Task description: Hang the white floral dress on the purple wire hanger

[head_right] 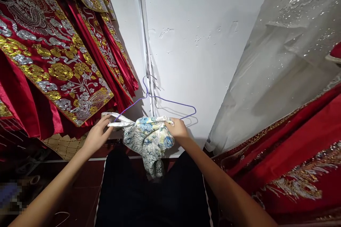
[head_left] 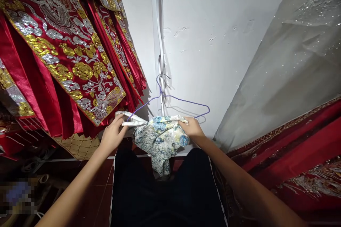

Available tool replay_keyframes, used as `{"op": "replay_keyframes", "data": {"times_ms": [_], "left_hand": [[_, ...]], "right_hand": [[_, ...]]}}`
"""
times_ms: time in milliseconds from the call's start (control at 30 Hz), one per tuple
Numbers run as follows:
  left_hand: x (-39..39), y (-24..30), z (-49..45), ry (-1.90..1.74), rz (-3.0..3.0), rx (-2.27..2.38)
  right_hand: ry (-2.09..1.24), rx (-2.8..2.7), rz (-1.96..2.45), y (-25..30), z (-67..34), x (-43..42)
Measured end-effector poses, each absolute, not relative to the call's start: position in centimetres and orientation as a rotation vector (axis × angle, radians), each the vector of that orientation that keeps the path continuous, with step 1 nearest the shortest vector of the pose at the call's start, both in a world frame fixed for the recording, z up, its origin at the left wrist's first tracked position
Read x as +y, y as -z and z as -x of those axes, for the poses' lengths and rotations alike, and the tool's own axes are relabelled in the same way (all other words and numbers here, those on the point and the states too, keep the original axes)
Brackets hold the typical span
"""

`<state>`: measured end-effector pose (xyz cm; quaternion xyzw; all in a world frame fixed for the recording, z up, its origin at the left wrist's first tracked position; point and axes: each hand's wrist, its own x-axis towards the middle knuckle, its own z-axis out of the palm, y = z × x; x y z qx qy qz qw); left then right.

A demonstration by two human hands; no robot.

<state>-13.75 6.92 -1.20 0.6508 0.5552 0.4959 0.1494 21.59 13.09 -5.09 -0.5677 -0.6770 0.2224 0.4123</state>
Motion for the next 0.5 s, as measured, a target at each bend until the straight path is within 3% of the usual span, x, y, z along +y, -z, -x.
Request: {"op": "replay_keyframes", "data": {"times_ms": [100,333,500], "left_hand": [[7.6,-0.5,12.1,-1.535,-1.939,1.41],[11.3,-2.1,9.0,-1.355,-2.391,1.261],[11.7,-2.0,9.8,-1.195,-2.548,1.387]], "right_hand": [[-0.576,-1.686,1.424,4.7,-21.9,12.6],[-0.696,-1.627,1.201,4.0,-21.8,9.5],[-0.397,-1.462,1.293,2.2,-25.2,9.1]]}}
